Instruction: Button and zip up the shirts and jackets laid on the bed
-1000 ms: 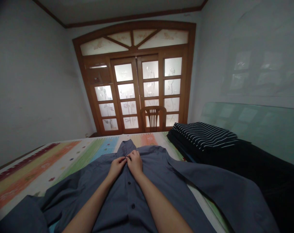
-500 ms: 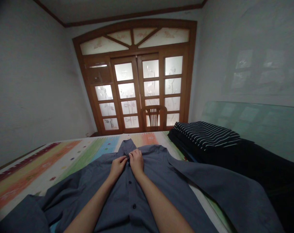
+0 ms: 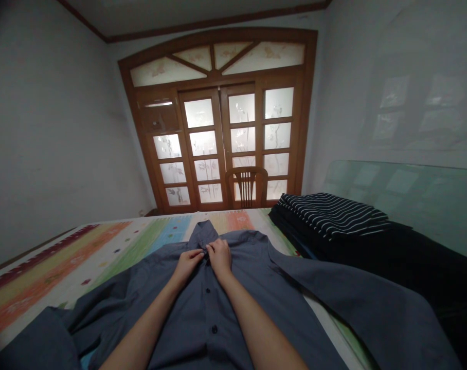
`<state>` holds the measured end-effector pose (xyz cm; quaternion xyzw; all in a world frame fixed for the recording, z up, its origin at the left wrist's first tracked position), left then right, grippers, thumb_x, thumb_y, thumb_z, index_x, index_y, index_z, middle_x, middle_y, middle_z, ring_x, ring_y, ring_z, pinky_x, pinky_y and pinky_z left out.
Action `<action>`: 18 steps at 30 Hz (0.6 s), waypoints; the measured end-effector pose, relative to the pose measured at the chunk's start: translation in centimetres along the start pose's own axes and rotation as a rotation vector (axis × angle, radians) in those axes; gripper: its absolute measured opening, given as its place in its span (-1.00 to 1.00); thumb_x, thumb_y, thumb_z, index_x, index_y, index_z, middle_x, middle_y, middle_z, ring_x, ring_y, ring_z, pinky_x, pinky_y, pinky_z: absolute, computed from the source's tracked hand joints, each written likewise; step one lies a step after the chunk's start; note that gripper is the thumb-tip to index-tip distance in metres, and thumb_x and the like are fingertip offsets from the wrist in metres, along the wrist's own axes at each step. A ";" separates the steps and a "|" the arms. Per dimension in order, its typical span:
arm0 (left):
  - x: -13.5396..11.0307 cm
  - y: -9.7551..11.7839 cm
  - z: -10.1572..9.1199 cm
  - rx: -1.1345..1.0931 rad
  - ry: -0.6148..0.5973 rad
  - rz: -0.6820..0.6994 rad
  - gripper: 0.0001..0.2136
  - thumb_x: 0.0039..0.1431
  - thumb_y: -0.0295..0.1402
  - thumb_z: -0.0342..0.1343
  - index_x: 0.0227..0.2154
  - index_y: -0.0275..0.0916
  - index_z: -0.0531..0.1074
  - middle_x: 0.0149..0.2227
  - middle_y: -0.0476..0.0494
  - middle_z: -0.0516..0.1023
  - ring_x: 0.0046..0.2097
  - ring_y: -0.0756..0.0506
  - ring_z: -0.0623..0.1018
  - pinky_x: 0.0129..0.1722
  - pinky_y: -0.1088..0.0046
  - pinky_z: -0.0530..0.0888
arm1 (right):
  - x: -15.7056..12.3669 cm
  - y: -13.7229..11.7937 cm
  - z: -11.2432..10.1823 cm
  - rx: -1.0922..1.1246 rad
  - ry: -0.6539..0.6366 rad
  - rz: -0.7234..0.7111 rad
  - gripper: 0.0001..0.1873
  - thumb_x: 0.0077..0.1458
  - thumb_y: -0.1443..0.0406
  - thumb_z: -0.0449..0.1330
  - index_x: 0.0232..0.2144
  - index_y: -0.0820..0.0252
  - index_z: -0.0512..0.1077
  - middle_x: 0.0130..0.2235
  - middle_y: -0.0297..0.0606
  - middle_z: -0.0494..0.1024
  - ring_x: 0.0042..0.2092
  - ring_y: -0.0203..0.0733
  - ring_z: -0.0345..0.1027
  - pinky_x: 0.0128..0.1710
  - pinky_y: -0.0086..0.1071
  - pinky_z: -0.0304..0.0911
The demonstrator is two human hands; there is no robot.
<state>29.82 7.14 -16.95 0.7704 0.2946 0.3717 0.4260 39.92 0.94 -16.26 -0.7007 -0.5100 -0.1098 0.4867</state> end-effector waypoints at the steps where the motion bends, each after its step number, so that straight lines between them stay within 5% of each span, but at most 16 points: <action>1: 0.0 -0.1 0.0 -0.007 0.002 -0.005 -0.81 -0.14 -0.32 0.02 -0.54 -0.29 0.48 -0.52 -0.06 0.51 -0.43 -0.07 0.45 -0.39 0.45 0.38 | 0.0 0.0 0.0 -0.007 -0.006 -0.008 -0.84 -0.01 0.37 0.08 -0.56 0.17 0.43 -0.46 -0.23 0.40 -0.33 -0.14 0.17 -0.33 -0.35 0.11; 7: 0.2 -0.5 -0.5 -0.001 0.077 -0.019 -0.63 -0.10 -0.09 -0.04 -0.73 -0.29 0.37 -0.64 0.00 0.26 -0.50 -0.02 0.33 -0.42 0.45 0.31 | -0.1 -0.6 -0.1 -0.023 -0.041 -0.058 -0.84 0.01 0.36 0.06 -0.53 0.17 0.42 -0.44 -0.24 0.39 -0.31 -0.15 0.16 -0.31 -0.35 0.10; 12: 0.5 -0.5 -0.9 0.025 0.127 -0.010 -0.74 -0.20 -0.15 0.08 -0.71 -0.25 0.42 -0.49 -0.04 0.25 -0.34 -0.06 0.32 -0.22 0.40 0.26 | -0.2 -1.0 0.0 -0.026 -0.069 -0.087 -0.87 0.00 0.38 0.05 -0.52 0.17 0.38 -0.41 -0.24 0.38 -0.28 -0.15 0.16 -0.30 -0.35 0.10; 18: 0.7 -0.9 -1.2 0.003 0.128 -0.049 -0.81 -0.24 -0.27 0.11 -0.80 -0.24 0.37 -0.51 -0.03 0.26 -0.35 -0.07 0.33 -0.21 0.38 0.25 | -0.2 -1.1 0.6 -0.010 -0.128 -0.124 -0.88 -0.02 0.41 0.05 -0.53 0.16 0.33 -0.41 -0.29 0.39 -0.30 -0.19 0.18 -0.31 -0.38 0.10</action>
Point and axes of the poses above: each hand's wrist, its own x-axis towards the middle knuckle, its own z-axis out of the palm, y = z × x, the point moved 5 cm from there along x, towards the middle knuckle
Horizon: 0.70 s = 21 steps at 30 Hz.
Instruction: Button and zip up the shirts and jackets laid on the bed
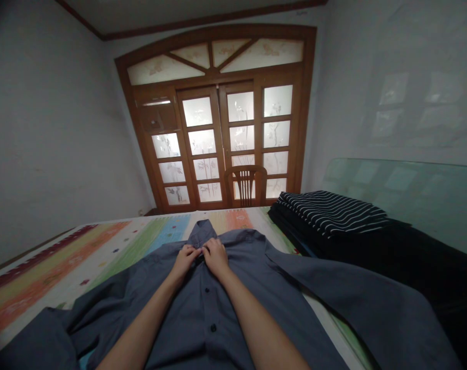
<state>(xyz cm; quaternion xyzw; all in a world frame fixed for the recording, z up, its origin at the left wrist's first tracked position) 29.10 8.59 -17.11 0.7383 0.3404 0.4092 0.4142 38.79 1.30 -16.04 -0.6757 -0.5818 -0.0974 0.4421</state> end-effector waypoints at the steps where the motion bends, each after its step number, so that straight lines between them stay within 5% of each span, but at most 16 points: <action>1: 0.0 0.0 0.0 -0.010 0.000 -0.007 -0.80 -0.25 -0.28 0.11 -0.81 -0.24 0.36 -0.51 -0.02 0.26 -0.35 -0.06 0.33 -0.22 0.39 0.25 | 0.0 0.0 0.1 0.004 -0.008 -0.005 -0.88 -0.02 0.42 0.05 -0.53 0.16 0.33 -0.41 -0.30 0.39 -0.30 -0.20 0.18 -0.30 -0.38 0.10; 21: -0.4 -0.2 -0.5 -0.215 0.035 -0.060 -0.74 -0.29 -0.16 0.12 -0.74 -0.30 0.42 -0.42 -0.09 0.34 -0.37 -0.02 0.37 -0.35 0.50 0.31 | -0.2 -0.8 -0.8 0.003 -0.033 -0.032 -0.89 -0.14 0.42 0.07 -0.46 0.18 0.33 -0.36 -0.29 0.39 -0.25 -0.19 0.20 -0.23 -0.34 0.04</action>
Point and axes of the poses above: each hand's wrist, its own x-axis towards the middle knuckle, its own z-axis out of the palm, y = z × x, the point moved 5 cm from there along x, towards the middle knuckle
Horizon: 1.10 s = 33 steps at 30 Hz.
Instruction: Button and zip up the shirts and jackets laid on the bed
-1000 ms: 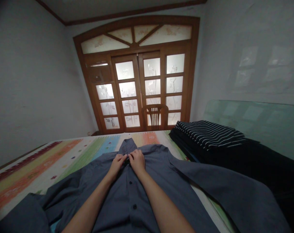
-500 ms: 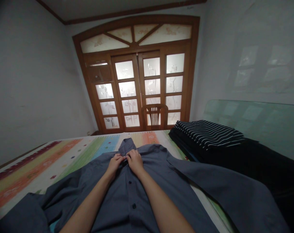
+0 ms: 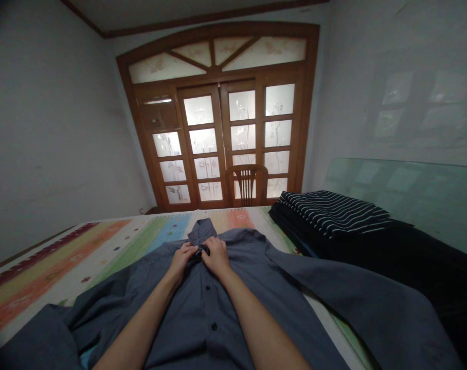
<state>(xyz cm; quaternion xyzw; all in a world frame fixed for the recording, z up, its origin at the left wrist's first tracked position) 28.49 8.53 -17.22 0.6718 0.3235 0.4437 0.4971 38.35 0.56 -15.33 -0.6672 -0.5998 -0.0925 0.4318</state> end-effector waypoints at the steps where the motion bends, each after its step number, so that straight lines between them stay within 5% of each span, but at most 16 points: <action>1: 0.0 0.1 0.0 -0.001 -0.004 0.002 -0.75 -0.29 -0.17 0.12 -0.74 -0.29 0.42 -0.43 -0.08 0.33 -0.38 -0.01 0.36 -0.36 0.50 0.30 | 0.0 0.0 0.0 0.004 -0.001 -0.002 -0.89 -0.14 0.42 0.07 -0.46 0.17 0.33 -0.36 -0.30 0.39 -0.25 -0.19 0.20 -0.23 -0.34 0.04; 11: -0.3 0.8 0.2 0.058 -0.047 0.024 -0.73 -0.30 -0.15 0.08 -0.80 -0.28 0.34 -0.52 -0.01 0.24 -0.43 0.01 0.31 -0.39 0.51 0.26 | -0.1 0.0 0.2 0.025 0.013 0.015 -0.89 -0.15 0.46 0.06 -0.53 0.18 0.31 -0.42 -0.34 0.42 -0.28 -0.24 0.27 -0.02 -0.24 -0.09; 22: -0.1 1.3 0.3 0.348 -0.134 0.109 -0.78 -0.19 -0.36 0.03 -0.84 -0.26 0.27 -0.54 0.00 0.22 -0.40 -0.01 0.32 -0.33 0.50 0.25 | -0.1 0.4 0.3 0.040 -0.002 -0.027 -0.81 -0.17 0.51 0.07 -0.48 0.18 0.37 -0.35 -0.30 0.37 -0.26 -0.23 0.23 -0.21 -0.35 0.09; 33: 0.4 1.0 0.3 0.546 -0.222 0.136 -0.78 -0.13 -0.41 0.02 -0.80 -0.27 0.32 -0.52 -0.01 0.28 -0.38 -0.02 0.33 -0.33 0.50 0.23 | -0.4 0.1 0.1 -0.003 -0.002 -0.064 -0.78 -0.16 0.53 0.08 -0.47 0.17 0.40 -0.30 -0.26 0.33 -0.22 -0.20 0.19 -0.18 -0.33 0.06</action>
Point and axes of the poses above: each hand's wrist, its own x-axis towards the middle knuckle, its own z-axis out of the palm, y = z × x, the point moved 5 cm from there along x, towards the middle knuckle
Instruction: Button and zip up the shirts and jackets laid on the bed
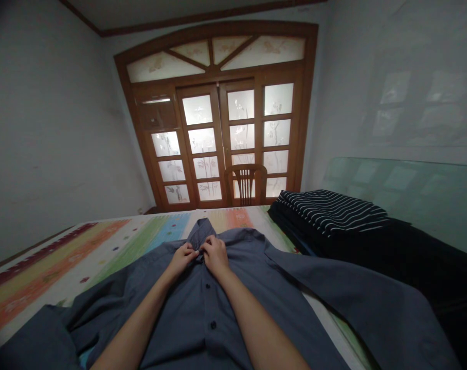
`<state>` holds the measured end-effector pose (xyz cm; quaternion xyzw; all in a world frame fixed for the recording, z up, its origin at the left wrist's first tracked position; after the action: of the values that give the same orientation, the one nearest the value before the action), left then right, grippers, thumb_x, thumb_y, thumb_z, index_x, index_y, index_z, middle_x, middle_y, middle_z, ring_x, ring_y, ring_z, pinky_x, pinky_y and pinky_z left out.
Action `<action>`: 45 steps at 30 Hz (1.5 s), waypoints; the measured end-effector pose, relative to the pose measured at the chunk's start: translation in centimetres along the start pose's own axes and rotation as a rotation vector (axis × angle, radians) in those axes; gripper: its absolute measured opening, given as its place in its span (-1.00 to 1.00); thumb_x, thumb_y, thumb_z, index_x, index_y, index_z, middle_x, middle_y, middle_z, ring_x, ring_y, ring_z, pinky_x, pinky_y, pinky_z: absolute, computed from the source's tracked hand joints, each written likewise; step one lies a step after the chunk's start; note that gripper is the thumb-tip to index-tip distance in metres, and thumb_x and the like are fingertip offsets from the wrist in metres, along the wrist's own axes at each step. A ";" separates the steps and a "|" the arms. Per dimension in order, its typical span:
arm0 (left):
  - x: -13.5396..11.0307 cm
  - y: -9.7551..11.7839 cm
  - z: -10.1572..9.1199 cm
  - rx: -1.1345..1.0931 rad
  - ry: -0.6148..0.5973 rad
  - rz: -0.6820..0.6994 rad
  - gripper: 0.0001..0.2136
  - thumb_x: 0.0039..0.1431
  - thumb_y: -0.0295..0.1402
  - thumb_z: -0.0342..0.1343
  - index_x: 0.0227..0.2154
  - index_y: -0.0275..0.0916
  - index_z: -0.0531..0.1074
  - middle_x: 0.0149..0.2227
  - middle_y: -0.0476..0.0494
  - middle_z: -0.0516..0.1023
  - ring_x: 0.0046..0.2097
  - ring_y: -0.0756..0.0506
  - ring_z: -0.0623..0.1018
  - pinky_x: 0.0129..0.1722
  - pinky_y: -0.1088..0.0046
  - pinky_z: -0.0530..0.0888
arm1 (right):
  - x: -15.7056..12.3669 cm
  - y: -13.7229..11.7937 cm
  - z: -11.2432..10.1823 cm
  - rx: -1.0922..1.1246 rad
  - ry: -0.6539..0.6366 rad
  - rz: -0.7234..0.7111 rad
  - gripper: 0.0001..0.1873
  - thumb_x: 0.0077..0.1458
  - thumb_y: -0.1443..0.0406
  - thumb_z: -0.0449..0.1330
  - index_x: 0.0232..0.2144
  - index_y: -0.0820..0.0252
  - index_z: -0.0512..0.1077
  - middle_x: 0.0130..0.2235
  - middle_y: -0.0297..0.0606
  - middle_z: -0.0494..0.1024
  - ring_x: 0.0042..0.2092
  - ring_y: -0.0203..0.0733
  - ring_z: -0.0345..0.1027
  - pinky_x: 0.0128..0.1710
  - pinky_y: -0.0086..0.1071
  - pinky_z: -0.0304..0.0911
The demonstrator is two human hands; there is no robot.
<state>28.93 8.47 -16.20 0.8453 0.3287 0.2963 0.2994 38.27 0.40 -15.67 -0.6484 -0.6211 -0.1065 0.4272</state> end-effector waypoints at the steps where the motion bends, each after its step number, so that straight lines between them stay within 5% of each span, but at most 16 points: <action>1: 0.0 0.0 0.0 -0.005 -0.013 0.002 -0.78 -0.12 -0.41 0.01 -0.79 -0.28 0.33 -0.52 -0.01 0.28 -0.39 -0.01 0.34 -0.35 0.51 0.24 | 0.0 0.0 0.0 -0.002 0.003 0.006 -0.78 -0.16 0.53 0.08 -0.47 0.16 0.39 -0.30 -0.26 0.33 -0.22 -0.20 0.19 -0.18 -0.33 0.05; 9: -1.0 1.7 2.2 -0.074 -0.150 0.066 -0.84 -0.18 -0.45 0.06 -0.78 -0.25 0.38 -0.55 0.03 0.39 -0.43 0.03 0.40 -0.35 0.58 0.29 | 0.1 2.0 -0.7 0.009 0.170 0.262 -0.85 -0.14 0.48 0.01 -0.48 0.22 0.31 -0.36 -0.21 0.31 -0.29 -0.15 0.19 -0.28 -0.32 0.09; 15: -1.0 1.7 1.2 -0.074 0.073 0.026 -0.89 -0.13 -0.46 0.01 -0.59 -0.25 0.44 -0.42 -0.05 0.42 -0.28 -0.03 0.40 -0.18 0.45 0.27 | 0.0 3.4 -1.3 0.082 0.300 0.399 -0.97 -0.10 0.35 -0.01 -0.53 0.18 0.23 -0.42 -0.25 0.29 -0.36 -0.17 0.19 -0.32 -0.34 0.10; 20: -1.1 1.6 -0.5 -0.066 0.255 -0.038 -0.84 -0.11 -0.45 -0.03 -0.46 -0.25 0.44 -0.43 -0.06 0.40 -0.32 -0.06 0.39 -0.22 0.40 0.28 | -0.1 4.1 -1.8 0.191 0.371 0.471 -0.87 -0.08 0.22 -0.03 -0.55 0.15 0.19 -0.59 -0.39 0.24 -0.50 -0.23 0.16 -0.45 -0.40 0.08; 26: -0.5 1.9 -1.3 -0.145 0.231 -0.127 -0.82 -0.03 -0.44 -0.10 -0.47 -0.31 0.42 -0.46 -0.07 0.46 -0.36 -0.04 0.43 -0.35 0.51 0.32 | 0.8 4.8 -1.4 0.316 0.424 0.559 -0.85 -0.08 0.19 -0.08 -0.53 0.16 0.14 -0.55 -0.34 0.34 -0.48 -0.24 0.26 -0.48 -0.44 0.14; 34: -0.8 2.8 0.5 -0.031 0.065 -0.193 -0.88 -0.10 -0.56 -0.03 -0.45 -0.33 0.35 -0.62 0.05 0.35 -0.52 0.03 0.38 -0.51 0.61 0.26 | -0.2 2.4 -0.7 0.196 0.285 0.595 -0.86 -0.12 0.22 -0.01 -0.48 0.15 0.12 -0.56 -0.37 0.33 -0.47 -0.21 0.27 -0.45 -0.40 0.15; 39: -1.7 3.3 0.2 0.155 0.012 -0.217 -0.94 -0.05 -0.46 -0.03 -0.53 -0.29 0.33 -0.51 -0.07 0.44 -0.41 -0.04 0.44 -0.44 0.54 0.27 | -1.5 0.9 -1.0 0.039 0.123 0.599 -0.88 -0.19 0.27 0.09 -0.56 0.14 0.18 -0.48 -0.26 0.41 -0.40 -0.14 0.31 -0.42 -0.35 0.11; 45: -2.5 2.9 0.1 0.343 -0.090 -0.289 -0.77 0.03 -0.31 -0.13 -0.55 -0.27 0.38 -0.36 -0.28 0.50 -0.27 -0.21 0.47 -0.39 0.39 0.30 | -2.4 0.5 -1.2 -0.080 -0.059 0.600 -0.67 -0.18 0.17 0.11 -0.81 0.15 0.15 -0.63 -0.18 0.42 -0.44 -0.09 0.33 -0.39 -0.29 0.08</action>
<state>28.63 4.83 -14.97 0.8404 0.4781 0.1522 0.2050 38.69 -2.04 -16.72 -0.8220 -0.4093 0.0193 0.3955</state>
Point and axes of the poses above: each hand's wrist, its own x-axis towards the middle knuckle, its own z-axis out of the palm, y = z × x, the point moved 5 cm from there along x, towards the middle knuckle
